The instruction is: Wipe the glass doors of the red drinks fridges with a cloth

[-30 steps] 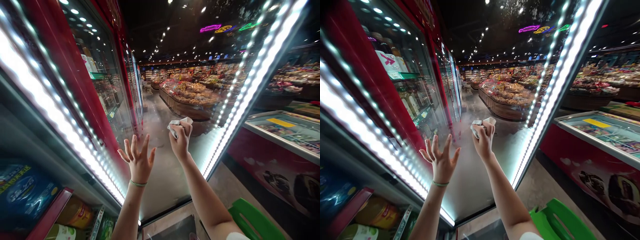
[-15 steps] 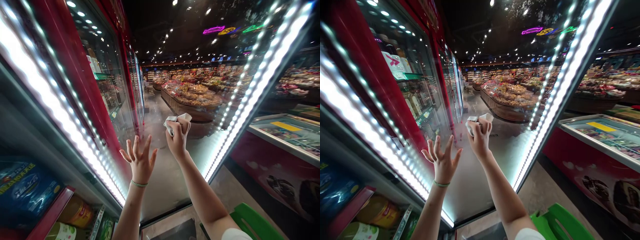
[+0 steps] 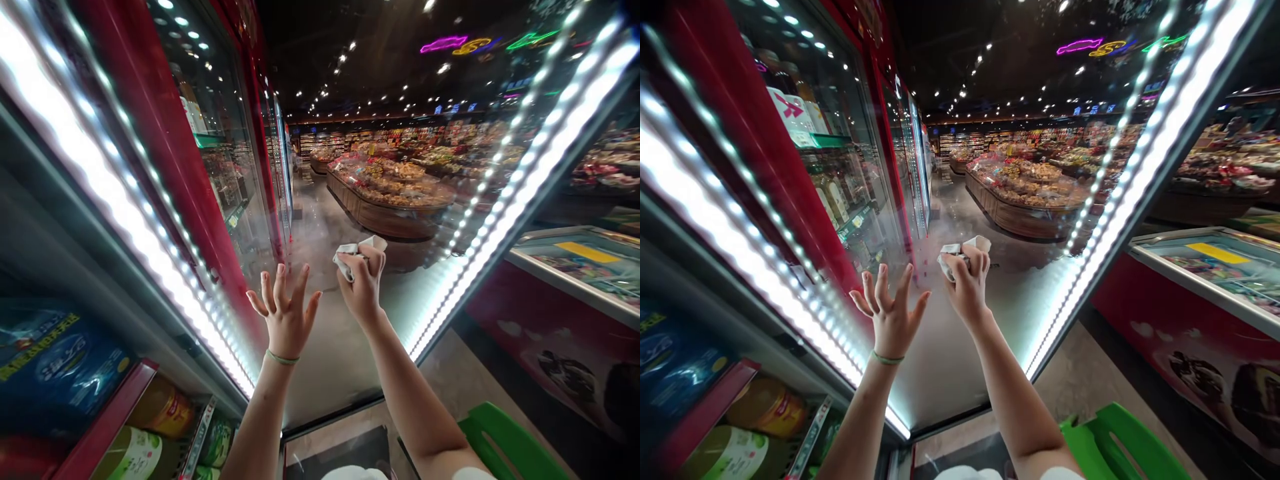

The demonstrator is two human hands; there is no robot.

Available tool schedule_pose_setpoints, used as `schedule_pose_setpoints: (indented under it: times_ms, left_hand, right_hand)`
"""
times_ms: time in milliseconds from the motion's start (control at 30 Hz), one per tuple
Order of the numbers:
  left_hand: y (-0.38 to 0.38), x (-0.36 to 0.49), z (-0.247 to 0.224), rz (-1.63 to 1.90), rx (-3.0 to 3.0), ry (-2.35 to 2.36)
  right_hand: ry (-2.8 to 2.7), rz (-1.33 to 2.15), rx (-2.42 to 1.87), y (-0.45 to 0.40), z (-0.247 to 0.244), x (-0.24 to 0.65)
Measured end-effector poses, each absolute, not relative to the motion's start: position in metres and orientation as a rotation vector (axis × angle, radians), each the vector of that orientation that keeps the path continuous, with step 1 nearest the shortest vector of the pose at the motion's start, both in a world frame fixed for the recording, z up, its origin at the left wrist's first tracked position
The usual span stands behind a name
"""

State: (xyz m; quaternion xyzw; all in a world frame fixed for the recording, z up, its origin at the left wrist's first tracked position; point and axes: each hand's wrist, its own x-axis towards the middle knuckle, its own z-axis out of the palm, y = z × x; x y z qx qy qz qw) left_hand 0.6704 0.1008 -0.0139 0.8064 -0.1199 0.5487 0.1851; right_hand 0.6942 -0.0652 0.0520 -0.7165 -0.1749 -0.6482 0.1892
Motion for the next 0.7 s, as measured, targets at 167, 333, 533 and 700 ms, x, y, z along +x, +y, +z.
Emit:
schedule_pose_setpoints:
  times_ms: [167,333,533,700]
  left_hand:
    - [0.1,0.672,-0.013,1.65,2.278,-0.363]
    - [0.101,0.672,-0.013,1.635,2.243,-0.38]
    - [0.101,0.672,-0.014,1.675,2.269,-0.367]
    - [0.102,0.672,-0.014,1.692,2.281,-0.364]
  right_hand:
    - [-0.446,-1.871,-1.951,-0.06,0.062,0.696]
    - [-0.533,-1.818,-2.028,-0.064,0.053,0.693]
    - [-0.48,-1.846,-1.939,-0.054,0.069,0.693]
    - [-0.571,-1.82,-2.07,-0.058,0.059,0.689]
